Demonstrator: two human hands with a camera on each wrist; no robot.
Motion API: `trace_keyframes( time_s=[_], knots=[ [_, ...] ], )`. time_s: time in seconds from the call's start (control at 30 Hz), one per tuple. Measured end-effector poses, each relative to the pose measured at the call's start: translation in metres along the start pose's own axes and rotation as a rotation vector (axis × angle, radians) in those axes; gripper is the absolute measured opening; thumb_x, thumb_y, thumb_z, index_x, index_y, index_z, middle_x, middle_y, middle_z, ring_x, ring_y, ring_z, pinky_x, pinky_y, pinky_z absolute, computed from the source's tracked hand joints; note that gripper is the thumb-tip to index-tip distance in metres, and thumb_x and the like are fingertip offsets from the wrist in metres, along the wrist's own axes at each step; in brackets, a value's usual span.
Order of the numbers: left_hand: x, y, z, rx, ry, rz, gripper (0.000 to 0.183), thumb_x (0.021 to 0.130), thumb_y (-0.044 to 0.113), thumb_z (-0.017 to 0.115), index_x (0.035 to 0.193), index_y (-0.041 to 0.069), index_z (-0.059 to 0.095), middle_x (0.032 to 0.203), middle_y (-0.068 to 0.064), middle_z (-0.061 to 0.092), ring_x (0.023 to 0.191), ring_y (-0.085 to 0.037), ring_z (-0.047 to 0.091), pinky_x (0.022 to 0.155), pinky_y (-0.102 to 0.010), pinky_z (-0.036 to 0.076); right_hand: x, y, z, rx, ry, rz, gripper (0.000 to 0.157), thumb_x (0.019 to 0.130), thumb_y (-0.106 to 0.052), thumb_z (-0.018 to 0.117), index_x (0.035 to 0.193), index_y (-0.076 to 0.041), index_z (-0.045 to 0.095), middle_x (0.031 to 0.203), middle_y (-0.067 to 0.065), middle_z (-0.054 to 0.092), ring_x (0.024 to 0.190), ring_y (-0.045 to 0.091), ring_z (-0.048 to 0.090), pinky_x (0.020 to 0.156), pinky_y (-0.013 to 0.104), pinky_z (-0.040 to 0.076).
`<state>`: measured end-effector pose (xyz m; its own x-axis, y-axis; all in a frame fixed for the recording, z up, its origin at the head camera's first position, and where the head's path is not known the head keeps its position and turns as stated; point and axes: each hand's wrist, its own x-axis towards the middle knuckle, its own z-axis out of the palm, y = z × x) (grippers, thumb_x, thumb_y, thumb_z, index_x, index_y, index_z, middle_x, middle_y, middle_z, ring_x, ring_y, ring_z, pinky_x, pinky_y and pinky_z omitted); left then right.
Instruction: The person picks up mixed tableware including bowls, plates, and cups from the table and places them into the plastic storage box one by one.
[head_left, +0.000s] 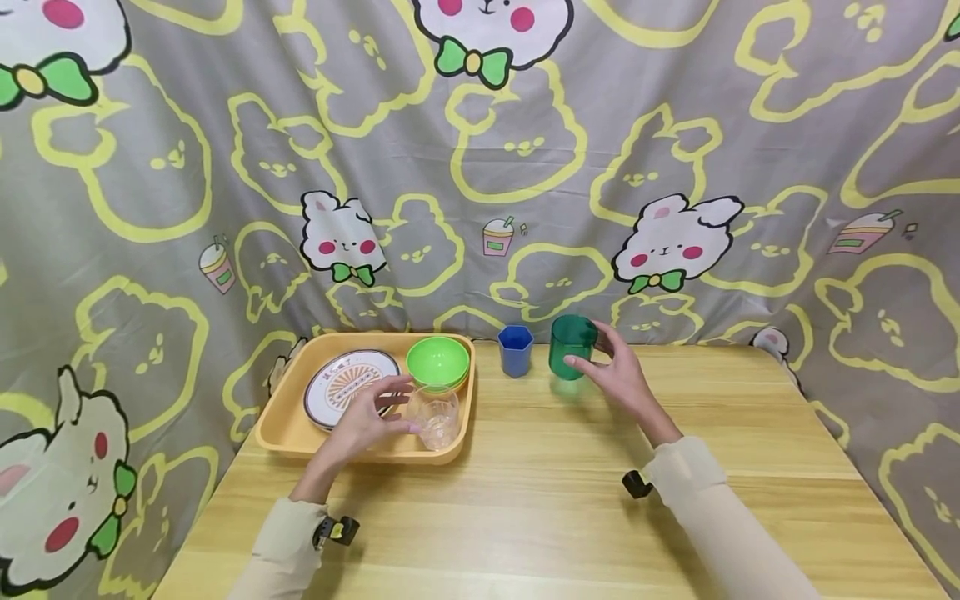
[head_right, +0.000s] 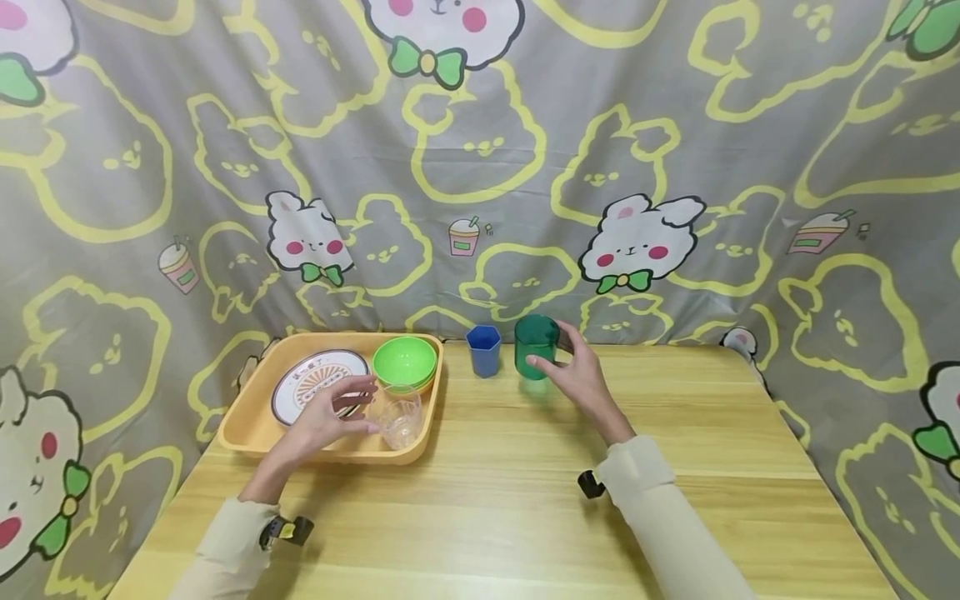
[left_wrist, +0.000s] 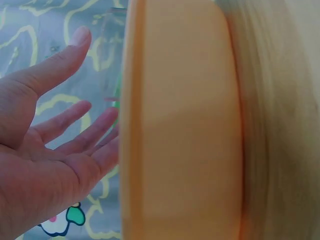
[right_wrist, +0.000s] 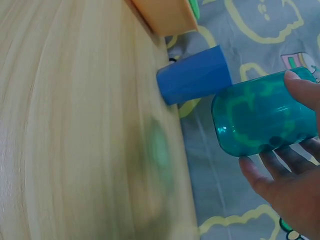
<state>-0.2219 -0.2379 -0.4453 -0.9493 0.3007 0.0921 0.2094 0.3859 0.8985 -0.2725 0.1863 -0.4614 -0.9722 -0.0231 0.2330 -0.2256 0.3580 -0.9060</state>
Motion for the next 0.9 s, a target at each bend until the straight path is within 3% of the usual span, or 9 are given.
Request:
trace_keyframes(
  time_s=[0.17, 0.47, 0.7, 0.9],
  knots=[
    [0.002, 0.003, -0.001, 0.017, 0.045, 0.050, 0.067, 0.082, 0.002, 0.085, 0.140, -0.007, 0.054, 0.134, -0.031, 0.059, 0.123, -0.051, 0.057, 0.102, -0.062, 0.047, -0.001, -0.006, -0.001, 0.003, 0.000, -0.035, 0.079, 0.090, -0.023, 0.082, 0.154, -0.004, 0.040, 0.140, 0.024, 0.055, 0.133, 0.041, 0.050, 0.108, 0.058, 0.046],
    [0.007, 0.011, 0.003, -0.065, 0.110, 0.098, 0.055, 0.088, 0.005, 0.081, 0.138, 0.000, 0.058, 0.139, -0.026, 0.057, 0.129, -0.045, 0.055, 0.109, -0.062, 0.042, -0.007, -0.019, -0.002, 0.055, -0.005, -0.059, 0.075, 0.090, -0.018, 0.082, 0.154, -0.006, 0.042, 0.139, 0.022, 0.055, 0.129, 0.036, 0.053, 0.100, 0.053, 0.053],
    [0.012, 0.018, 0.008, -0.092, 0.101, 0.137, 0.059, 0.088, 0.006, 0.081, 0.142, 0.000, 0.055, 0.144, -0.020, 0.056, 0.130, -0.041, 0.055, 0.109, -0.063, 0.041, -0.012, -0.036, 0.000, 0.086, -0.018, -0.091, 0.075, 0.090, -0.015, 0.082, 0.154, -0.009, 0.043, 0.137, 0.021, 0.056, 0.127, 0.034, 0.055, 0.101, 0.052, 0.053],
    [0.019, 0.023, 0.016, -0.152, 0.070, 0.173, 0.061, 0.089, 0.002, 0.079, 0.144, -0.001, 0.053, 0.148, -0.022, 0.052, 0.133, -0.048, 0.051, 0.112, -0.062, 0.039, -0.016, -0.043, 0.001, 0.111, -0.022, -0.065, 0.075, 0.089, -0.006, 0.080, 0.154, -0.003, 0.041, 0.139, 0.025, 0.054, 0.129, 0.038, 0.052, 0.100, 0.050, 0.053]
  ],
)
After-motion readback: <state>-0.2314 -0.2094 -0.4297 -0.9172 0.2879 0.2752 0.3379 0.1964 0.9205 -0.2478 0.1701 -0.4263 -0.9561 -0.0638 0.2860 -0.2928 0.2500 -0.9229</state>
